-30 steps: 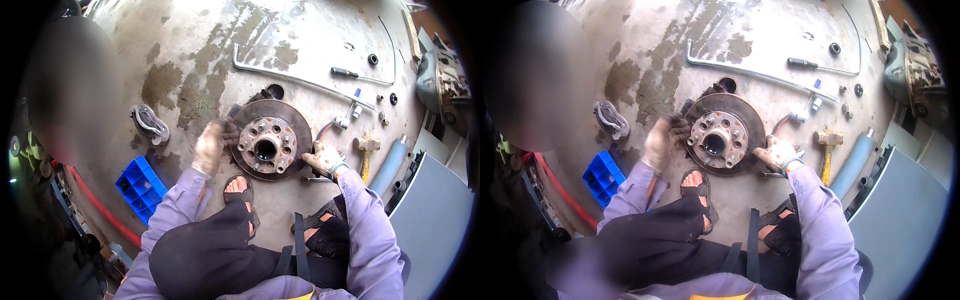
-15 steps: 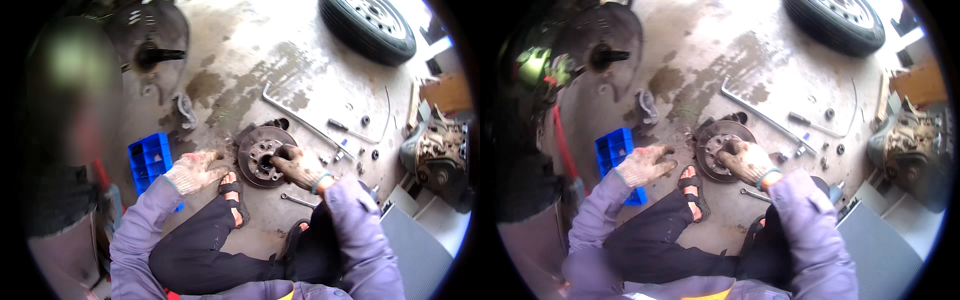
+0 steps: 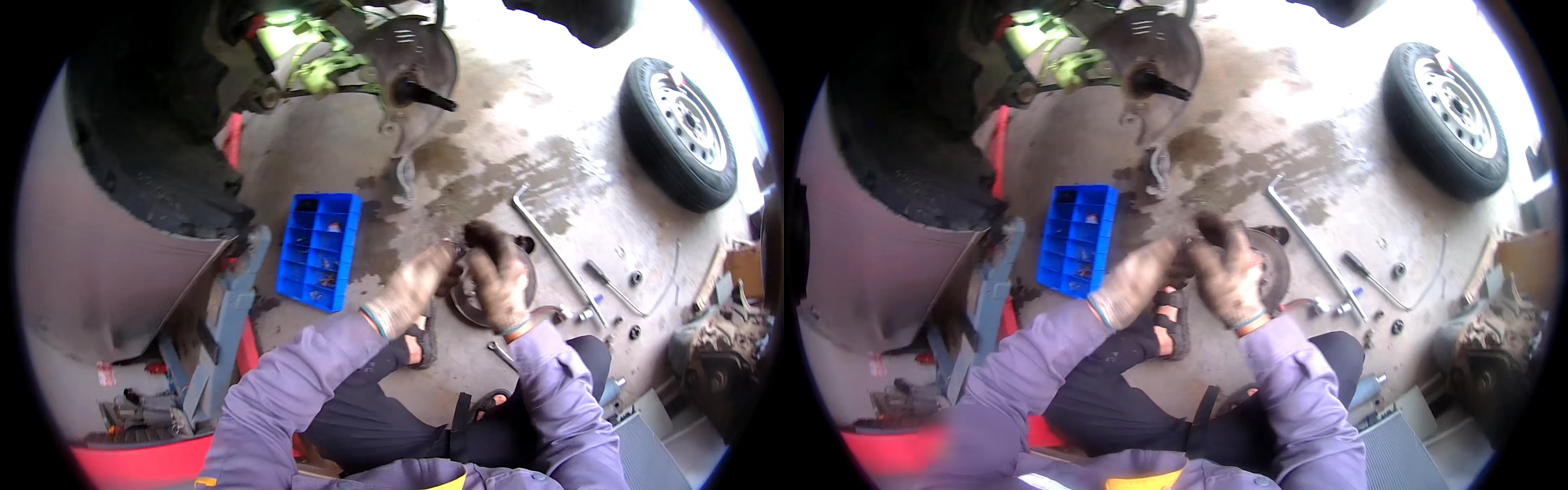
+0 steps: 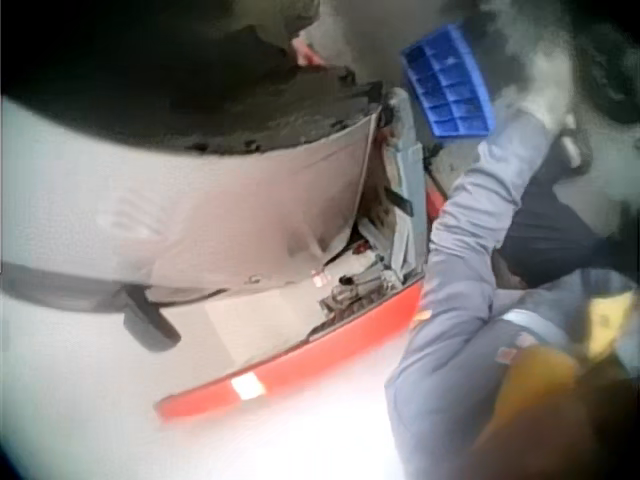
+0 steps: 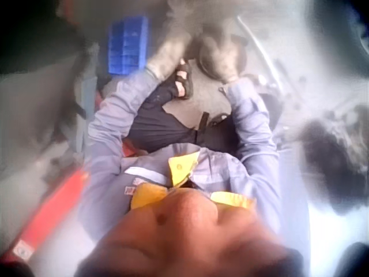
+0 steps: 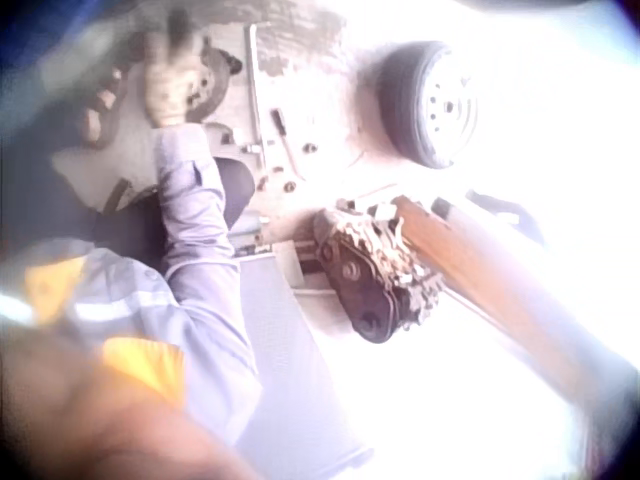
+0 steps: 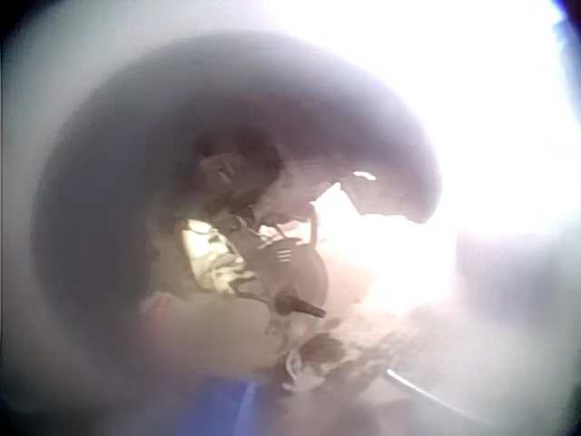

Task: The person sits on the floor and works on a brake rotor, using a hammer to tap the bearing into place. They then use a wrench to tighten a nut on the rotor hub.

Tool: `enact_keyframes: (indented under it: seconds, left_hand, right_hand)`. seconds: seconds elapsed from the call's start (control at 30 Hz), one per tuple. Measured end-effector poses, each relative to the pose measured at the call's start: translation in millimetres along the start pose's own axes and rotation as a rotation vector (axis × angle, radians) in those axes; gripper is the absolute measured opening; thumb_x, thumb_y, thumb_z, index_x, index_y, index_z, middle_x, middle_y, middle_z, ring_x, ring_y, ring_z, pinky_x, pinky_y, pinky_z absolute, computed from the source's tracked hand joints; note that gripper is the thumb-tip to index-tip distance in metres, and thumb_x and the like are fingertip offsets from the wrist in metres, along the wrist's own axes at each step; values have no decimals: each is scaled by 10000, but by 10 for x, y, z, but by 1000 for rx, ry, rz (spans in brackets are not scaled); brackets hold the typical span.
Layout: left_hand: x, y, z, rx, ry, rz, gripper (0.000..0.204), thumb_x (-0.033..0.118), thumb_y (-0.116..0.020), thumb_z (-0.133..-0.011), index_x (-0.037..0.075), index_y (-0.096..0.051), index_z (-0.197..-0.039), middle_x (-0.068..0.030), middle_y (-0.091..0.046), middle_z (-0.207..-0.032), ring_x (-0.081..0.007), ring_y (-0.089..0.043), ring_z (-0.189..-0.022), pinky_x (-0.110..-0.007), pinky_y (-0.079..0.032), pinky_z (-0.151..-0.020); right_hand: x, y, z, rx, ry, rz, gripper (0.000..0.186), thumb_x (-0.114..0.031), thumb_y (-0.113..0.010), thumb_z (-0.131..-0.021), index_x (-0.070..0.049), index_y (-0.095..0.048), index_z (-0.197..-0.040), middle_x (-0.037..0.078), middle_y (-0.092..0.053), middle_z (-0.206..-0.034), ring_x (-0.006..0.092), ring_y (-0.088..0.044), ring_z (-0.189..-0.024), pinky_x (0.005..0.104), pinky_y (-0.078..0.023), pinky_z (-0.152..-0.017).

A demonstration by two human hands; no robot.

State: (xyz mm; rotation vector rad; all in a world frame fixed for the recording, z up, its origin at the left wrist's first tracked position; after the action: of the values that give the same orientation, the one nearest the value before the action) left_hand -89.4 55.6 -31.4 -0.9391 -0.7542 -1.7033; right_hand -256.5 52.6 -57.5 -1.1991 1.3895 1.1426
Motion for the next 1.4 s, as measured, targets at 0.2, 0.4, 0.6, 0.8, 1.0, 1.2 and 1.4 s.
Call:
enact_keyframes:
  seconds: [0.2,0.4,0.6,0.8,1.0,1.2,1.4]
  left_hand:
    - [-288,-615,47,-208,-88,-867,392,355,-505,-1059,77,-656,-1291,-198,-663,-1309,-370,-641,-1206,-454,-492,-1025]
    - [217,-447,126,-167,-397,-1081,239,209,-613,-980,29,-694,-1115,-170,-710,-968,-321,-726,-884,-432,-573,-772]
    - [432,-617,245,-322,-524,-1019,164,199,-647,-920,70,-710,-999,-141,-653,-874,-322,-700,-866,-455,-554,-773]
    - [458,-691,322,-306,-532,-900,237,181,-681,-905,77,-680,-1118,-132,-691,-1017,-340,-700,-925,-425,-556,-823]
    - [405,-636,266,-454,-427,-1103,384,300,-728,-900,47,-664,-1183,-154,-710,-996,-352,-710,-929,-436,-570,-822]
    - [390,-564,193,-443,-355,-1083,310,249,-731,-894,53,-700,-1132,-163,-706,-1010,-363,-712,-928,-431,-571,-800]
    - [534,-745,71,-517,-223,-1092,358,224,-729,-882,31,-705,-1183,-195,-718,-1068,-376,-714,-978,-408,-565,-831]
  right_hand:
    - [1188,366,361,-52,-78,475,320,-276,-571,-1007,-67,-691,-1217,221,-672,-1269,391,-684,-1097,473,-549,-922]
    - [1634,489,525,-357,-557,682,547,-519,-561,-996,-64,-669,-1280,254,-700,-1231,420,-675,-1150,488,-524,-993]
    - [1983,263,722,-641,-465,638,600,-574,-537,-991,-67,-665,-1286,291,-704,-1184,440,-668,-1154,504,-510,-1010]
    - [1933,230,703,-658,-372,561,565,-539,-568,-969,-72,-667,-1271,243,-713,-1201,425,-670,-1151,492,-519,-1003]
    - [1931,93,709,-720,-421,604,556,-510,-558,-978,-56,-668,-1280,294,-696,-1195,447,-664,-1153,514,-509,-1005]
    - [1435,-5,531,-729,-567,534,539,-466,-585,-935,-42,-687,-1250,270,-715,-1182,416,-687,-1136,498,-527,-996]
    - [1467,-64,546,-721,-472,484,508,-466,-574,-943,-33,-670,-1189,280,-714,-1131,442,-678,-1105,512,-521,-971]
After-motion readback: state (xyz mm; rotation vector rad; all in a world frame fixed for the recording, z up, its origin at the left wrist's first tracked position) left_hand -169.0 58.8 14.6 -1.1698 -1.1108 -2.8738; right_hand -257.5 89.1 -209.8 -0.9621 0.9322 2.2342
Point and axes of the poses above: each hand's wrist, its own z-axis away from the middle knuckle, its own y-axis out of the back of the hand, x = y × z, the point moved 4 cm from there along -z, towards the middle knuckle
